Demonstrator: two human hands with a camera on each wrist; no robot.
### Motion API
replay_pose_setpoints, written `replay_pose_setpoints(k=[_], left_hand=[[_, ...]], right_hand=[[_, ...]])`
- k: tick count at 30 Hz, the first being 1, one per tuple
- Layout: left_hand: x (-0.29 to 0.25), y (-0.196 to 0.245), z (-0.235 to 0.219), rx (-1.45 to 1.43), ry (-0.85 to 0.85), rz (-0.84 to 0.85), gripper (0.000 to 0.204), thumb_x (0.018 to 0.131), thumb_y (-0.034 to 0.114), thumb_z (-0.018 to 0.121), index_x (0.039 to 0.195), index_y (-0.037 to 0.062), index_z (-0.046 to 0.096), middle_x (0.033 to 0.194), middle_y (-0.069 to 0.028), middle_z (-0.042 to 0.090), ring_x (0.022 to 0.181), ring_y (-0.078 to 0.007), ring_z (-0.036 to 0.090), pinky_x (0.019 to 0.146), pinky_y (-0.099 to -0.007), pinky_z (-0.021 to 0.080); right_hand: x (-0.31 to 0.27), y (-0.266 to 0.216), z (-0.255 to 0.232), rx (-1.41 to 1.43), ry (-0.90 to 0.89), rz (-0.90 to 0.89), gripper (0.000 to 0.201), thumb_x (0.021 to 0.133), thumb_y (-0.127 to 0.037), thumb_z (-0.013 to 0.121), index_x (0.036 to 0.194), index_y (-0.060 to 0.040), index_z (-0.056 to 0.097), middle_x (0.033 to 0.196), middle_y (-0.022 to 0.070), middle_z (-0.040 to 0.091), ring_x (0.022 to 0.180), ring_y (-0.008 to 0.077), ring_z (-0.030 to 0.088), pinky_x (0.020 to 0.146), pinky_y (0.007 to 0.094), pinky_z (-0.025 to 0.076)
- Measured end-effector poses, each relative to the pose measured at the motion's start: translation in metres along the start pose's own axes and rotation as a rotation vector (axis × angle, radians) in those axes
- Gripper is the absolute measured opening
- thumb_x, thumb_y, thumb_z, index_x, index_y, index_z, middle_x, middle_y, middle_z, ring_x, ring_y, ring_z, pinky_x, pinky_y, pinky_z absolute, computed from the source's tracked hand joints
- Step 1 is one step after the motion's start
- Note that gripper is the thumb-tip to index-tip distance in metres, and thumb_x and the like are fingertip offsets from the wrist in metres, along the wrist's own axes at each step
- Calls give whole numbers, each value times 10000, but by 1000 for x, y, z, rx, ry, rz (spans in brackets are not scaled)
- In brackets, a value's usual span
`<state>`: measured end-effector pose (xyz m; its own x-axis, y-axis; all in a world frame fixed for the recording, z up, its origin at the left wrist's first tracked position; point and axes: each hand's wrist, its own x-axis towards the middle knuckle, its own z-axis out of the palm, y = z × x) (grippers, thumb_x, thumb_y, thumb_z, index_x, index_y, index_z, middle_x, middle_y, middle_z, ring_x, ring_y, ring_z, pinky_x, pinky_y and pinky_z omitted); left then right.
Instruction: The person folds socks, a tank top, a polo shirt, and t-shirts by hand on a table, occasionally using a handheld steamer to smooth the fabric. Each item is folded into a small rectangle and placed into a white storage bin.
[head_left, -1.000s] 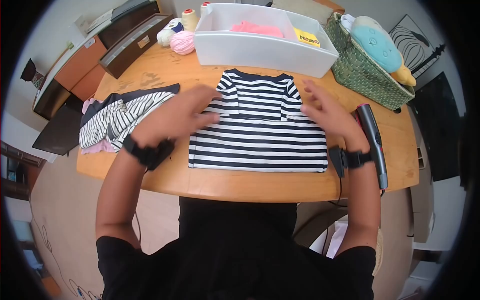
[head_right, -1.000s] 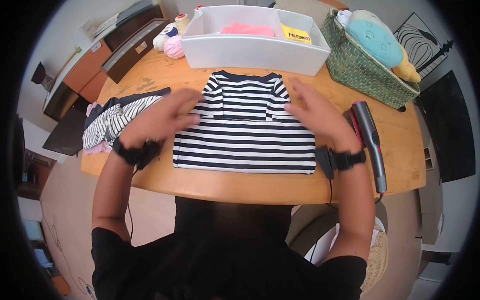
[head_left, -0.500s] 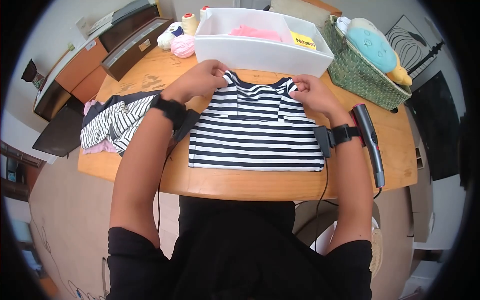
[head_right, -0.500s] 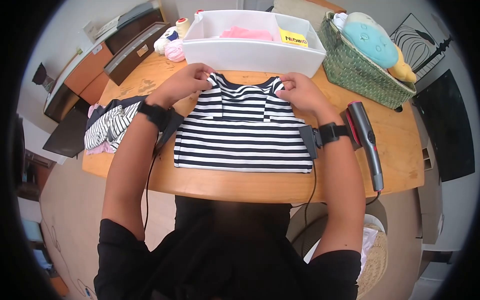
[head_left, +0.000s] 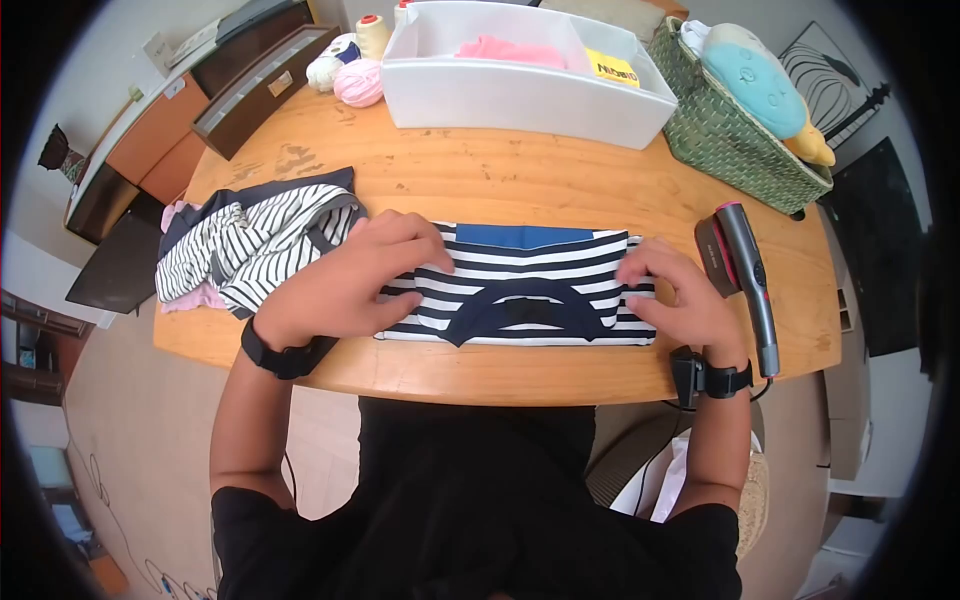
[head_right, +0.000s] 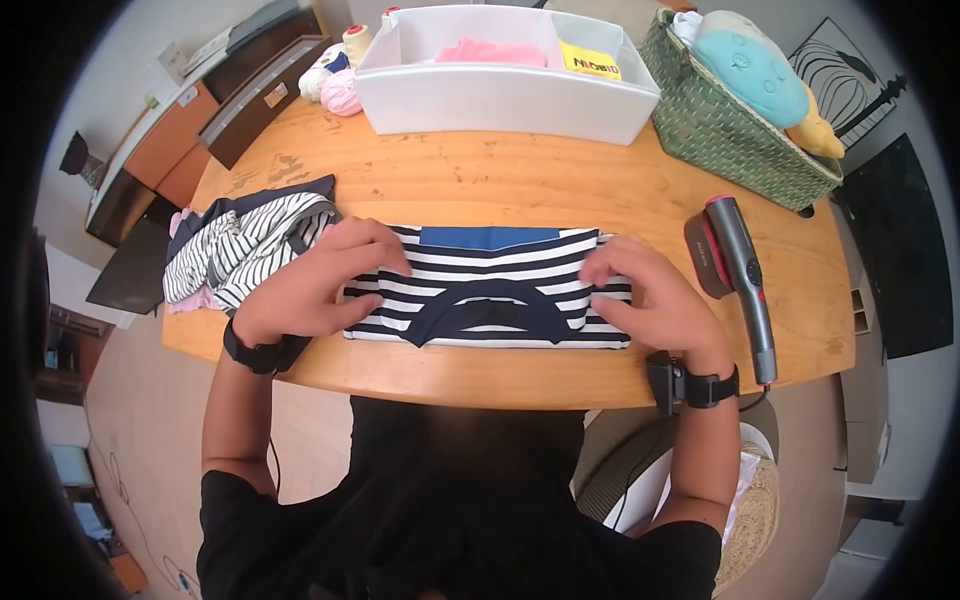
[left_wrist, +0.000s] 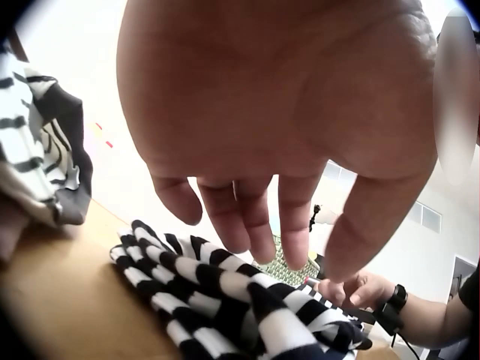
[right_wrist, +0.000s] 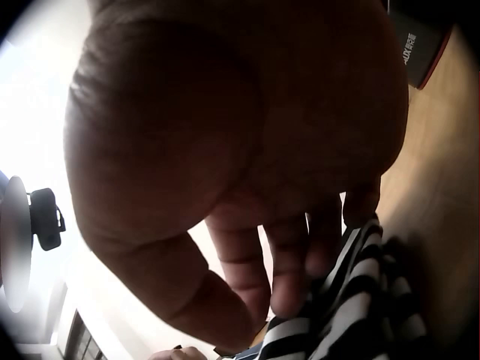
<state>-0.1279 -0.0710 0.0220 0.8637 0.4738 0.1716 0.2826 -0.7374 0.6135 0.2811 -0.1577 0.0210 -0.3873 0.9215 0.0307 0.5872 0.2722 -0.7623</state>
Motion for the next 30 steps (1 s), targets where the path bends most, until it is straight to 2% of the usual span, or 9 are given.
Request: replay_pose_setpoints(k=[4, 6, 9, 13, 22, 25, 27, 28, 30], left_hand=[[5, -4, 1, 167, -41, -88, 545, 877, 35, 741, 1407, 112, 642, 1473, -76, 603, 1384, -280, 537, 1131, -457, 378], [2, -9, 3, 174, -86, -145, 584, 916, 58, 722, 1483, 130, 606, 1559, -63, 568, 1452, -272, 507, 1167, -472, 352], [-6, -18, 9, 301, -92, -168, 633, 982, 142, 686, 1591, 165, 515, 1652, -29, 494, 1543, -259, 428, 1222, -502, 287], [-9, -22, 10, 328, -113, -217, 613, 1015, 194, 654, 1607, 170, 496, 1686, -12, 458, 1574, -258, 388, 1245, -533, 243], [3, 13, 35, 267, -2, -24, 571, 1004, 237, 664, 1535, 63, 546, 1605, -115, 533, 1508, -287, 461, 1225, -472, 331], [2, 18, 47, 403, -67, -21, 577, 998, 252, 673, 1526, 55, 548, 1591, -103, 541, 1495, -259, 475, 1252, -481, 321], [1, 20, 48, 411, -55, -24, 570, 991, 242, 680, 1513, 52, 557, 1572, -108, 555, 1495, -261, 473, 1251, -480, 320], [1, 21, 49, 420, -45, -26, 562, 984, 233, 686, 1501, 49, 565, 1552, -113, 568, 1495, -264, 472, 1249, -478, 318], [3, 28, 50, 417, -20, -11, 565, 972, 221, 700, 1492, 45, 566, 1524, -127, 582, 1460, -281, 505, 1221, -471, 356]], right_hand=[[18, -14, 11, -199, 153, -99, 418, 890, -128, 749, 1301, -71, 692, 1245, 125, 643, 1190, 319, 560, 1094, 464, 412], [23, -8, 15, -596, 88, -218, 554, 966, -265, 719, 1477, -83, 607, 1500, 175, 564, 1382, 359, 514, 1183, 502, 360], [16, 19, 26, -712, 21, -77, 628, 991, -332, 696, 1544, -82, 539, 1632, 186, 474, 1524, 373, 407, 1241, 539, 302], [16, 17, 27, -698, 13, -42, 661, 1005, -340, 681, 1576, -68, 489, 1654, 187, 448, 1542, 382, 386, 1257, 539, 285], [26, 21, 19, -368, 263, 121, 618, 896, -235, 823, 1422, 1, 600, 1304, 236, 678, 1221, 382, 647, 1056, 425, 509], [27, 22, 14, -257, 225, 263, 510, 887, -197, 830, 1313, 12, 643, 1201, 193, 705, 1138, 298, 679, 1001, 392, 523], [27, 17, 9, -13, 91, 420, 382, 904, -149, 821, 1217, -4, 657, 1131, 70, 705, 1042, 145, 660, 929, 313, 534], [23, 22, 11, 11, 132, 317, 289, 908, -100, 809, 1120, -29, 625, 1049, 5, 653, 961, 82, 600, 850, 274, 521], [18, 27, 13, 12, 179, 250, 269, 913, -79, 793, 1095, -47, 597, 986, -16, 599, 944, 69, 561, 849, 261, 495]])
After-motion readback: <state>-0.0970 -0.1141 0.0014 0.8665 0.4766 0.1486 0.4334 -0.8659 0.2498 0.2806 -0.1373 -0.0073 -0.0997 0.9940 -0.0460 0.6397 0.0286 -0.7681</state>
